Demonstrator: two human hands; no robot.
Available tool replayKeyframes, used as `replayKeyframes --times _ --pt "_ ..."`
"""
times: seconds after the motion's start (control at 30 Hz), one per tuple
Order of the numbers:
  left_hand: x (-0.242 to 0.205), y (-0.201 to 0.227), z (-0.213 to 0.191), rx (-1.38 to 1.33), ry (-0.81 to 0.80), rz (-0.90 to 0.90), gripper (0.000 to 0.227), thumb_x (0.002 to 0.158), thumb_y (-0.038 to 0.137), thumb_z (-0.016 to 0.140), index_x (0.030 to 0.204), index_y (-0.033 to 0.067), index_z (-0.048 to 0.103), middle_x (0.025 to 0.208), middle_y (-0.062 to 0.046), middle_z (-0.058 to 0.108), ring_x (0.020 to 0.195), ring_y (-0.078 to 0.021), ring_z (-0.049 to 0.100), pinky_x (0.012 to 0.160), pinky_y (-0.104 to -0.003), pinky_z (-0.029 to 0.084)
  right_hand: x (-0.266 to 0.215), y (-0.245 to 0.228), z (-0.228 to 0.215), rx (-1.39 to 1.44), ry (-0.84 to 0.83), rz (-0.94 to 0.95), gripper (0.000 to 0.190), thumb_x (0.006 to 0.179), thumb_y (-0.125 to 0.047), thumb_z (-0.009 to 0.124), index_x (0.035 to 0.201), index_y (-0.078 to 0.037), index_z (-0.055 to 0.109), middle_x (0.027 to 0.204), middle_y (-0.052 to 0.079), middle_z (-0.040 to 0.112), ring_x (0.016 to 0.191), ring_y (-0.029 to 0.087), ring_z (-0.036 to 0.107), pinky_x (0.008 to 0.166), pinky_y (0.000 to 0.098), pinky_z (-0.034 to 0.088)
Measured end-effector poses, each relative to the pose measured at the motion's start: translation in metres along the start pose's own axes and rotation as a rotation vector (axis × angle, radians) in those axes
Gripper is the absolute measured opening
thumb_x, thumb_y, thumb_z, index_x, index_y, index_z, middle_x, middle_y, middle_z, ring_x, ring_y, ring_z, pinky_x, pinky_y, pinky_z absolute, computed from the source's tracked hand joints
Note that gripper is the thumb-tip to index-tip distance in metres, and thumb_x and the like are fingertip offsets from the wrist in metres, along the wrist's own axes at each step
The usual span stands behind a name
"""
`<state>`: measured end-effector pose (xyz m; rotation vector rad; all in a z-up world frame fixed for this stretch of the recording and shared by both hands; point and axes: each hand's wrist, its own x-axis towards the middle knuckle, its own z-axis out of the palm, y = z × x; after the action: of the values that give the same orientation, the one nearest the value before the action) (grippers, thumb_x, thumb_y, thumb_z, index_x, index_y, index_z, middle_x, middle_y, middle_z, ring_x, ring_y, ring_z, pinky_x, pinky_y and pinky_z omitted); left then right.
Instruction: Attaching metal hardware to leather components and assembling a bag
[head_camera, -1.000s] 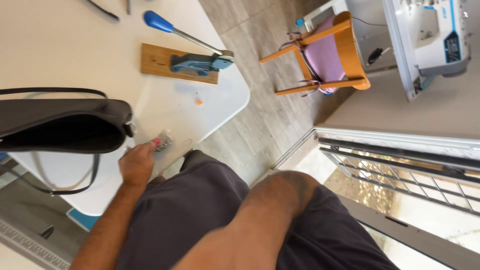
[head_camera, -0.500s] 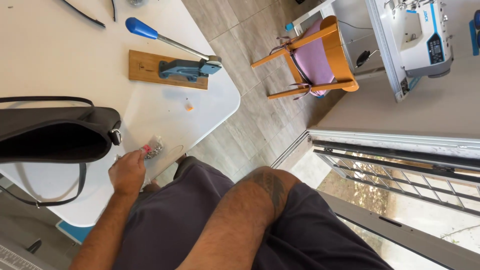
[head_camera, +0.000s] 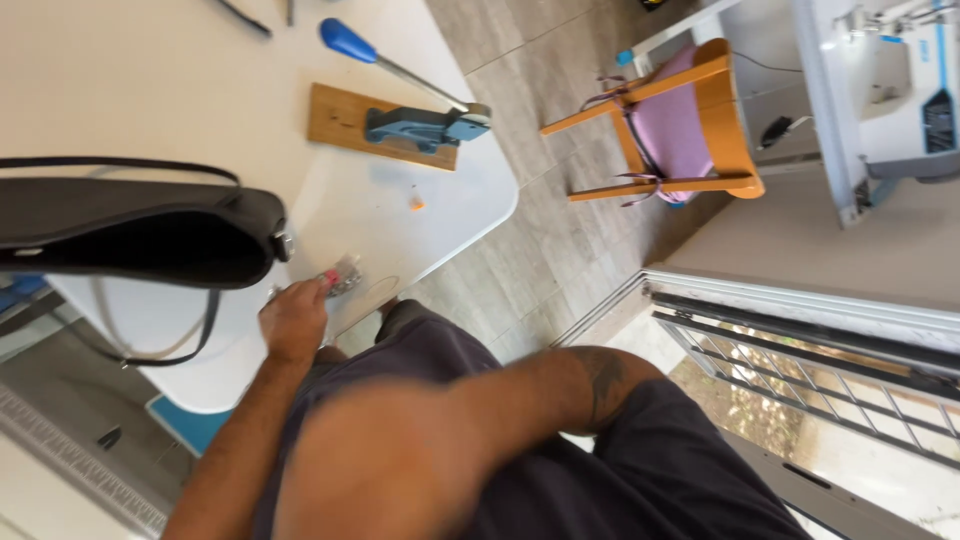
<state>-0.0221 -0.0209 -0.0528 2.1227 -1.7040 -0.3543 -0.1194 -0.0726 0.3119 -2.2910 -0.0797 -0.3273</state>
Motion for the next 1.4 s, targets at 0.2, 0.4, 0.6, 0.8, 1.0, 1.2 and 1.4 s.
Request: replayKeyframes --times 0.2,0.4,0.6,0.8,1.0,1.2,1.4 --pt "-0.001 0.003 0.002 0.098 -0.014 -0.017 0.02 0.101 0.042 0.058 0.091 0.0314 0.071 0.083 0.005 0.069 0.078 -0.0257 0.074 0.071 -0.043 0.061 -0.132 0.175 0.068 -0.412 0.151 0.546 0.062 0.084 -0.031 0.081 0.138 -0.014 0.055 0.13 0.011 0.059 0.126 0.033 0.056 0.096 0.0454 0.047" --pt "0.008 0.01 -0.006 0.046 -0.196 -0.073 0.03 0.104 0.049 0.051 0.1 0.0302 0.074 0.09 0.003 0.074 0.086 -0.0277 0.075 0.077 -0.047 0.061 -0.173 0.272 0.141 -0.674 0.091 0.541 0.05 0.079 -0.024 0.081 0.124 -0.017 0.061 0.107 0.005 0.064 0.107 0.025 0.062 0.092 0.0416 0.047" --pt "0.02 0.029 -0.025 0.023 -0.276 -0.152 0.039 0.106 0.055 0.046 0.125 0.0311 0.07 0.099 -0.002 0.076 0.094 -0.0294 0.075 0.085 -0.049 0.06 -0.168 0.284 0.117 -0.678 0.194 0.488 0.009 0.088 -0.022 0.072 0.094 -0.021 0.066 0.085 -0.003 0.065 0.087 0.018 0.065 0.078 0.0343 0.049" --pt "0.023 0.043 -0.058 -0.017 -0.193 -0.179 0.055 0.107 0.05 0.046 0.151 0.0166 0.053 0.089 -0.019 0.076 0.089 -0.0412 0.074 0.081 -0.056 0.058 -0.176 0.308 0.066 -0.698 0.344 0.61 0.008 0.093 -0.017 0.066 0.092 -0.024 0.069 0.084 -0.002 0.066 0.084 0.02 0.067 0.075 0.0355 0.052" --pt "0.018 0.03 -0.04 -0.117 0.012 -0.145 0.034 0.105 0.046 0.058 0.124 0.0211 0.071 0.078 -0.007 0.076 0.076 -0.0292 0.075 0.071 -0.042 0.059 -0.199 0.347 0.02 -0.922 0.46 0.824 0.013 0.091 -0.017 0.068 0.093 -0.029 0.07 0.082 -0.008 0.067 0.081 0.016 0.069 0.074 0.0339 0.054" --pt "0.033 0.048 -0.048 -0.371 -0.048 -0.274 0.023 0.102 0.037 0.067 0.114 0.0185 0.072 0.071 -0.006 0.067 0.077 -0.0296 0.071 0.074 -0.041 0.056 -0.214 0.34 0.012 -0.695 0.526 1.223 0.06 0.088 -0.02 0.077 0.144 -0.025 0.055 0.116 0.011 0.071 0.102 0.031 0.073 0.087 0.0449 0.059" --pt "0.031 0.047 -0.055 -0.584 -0.192 -0.362 0.027 0.094 0.022 0.059 0.118 0.0171 0.07 0.082 -0.007 0.057 0.086 -0.0281 0.064 0.085 -0.042 0.051 -0.218 0.324 0.024 -0.505 0.612 1.154 0.05 0.094 -0.022 0.073 0.141 -0.024 0.058 0.128 0.014 0.067 0.109 0.036 0.072 0.091 0.0477 0.06"
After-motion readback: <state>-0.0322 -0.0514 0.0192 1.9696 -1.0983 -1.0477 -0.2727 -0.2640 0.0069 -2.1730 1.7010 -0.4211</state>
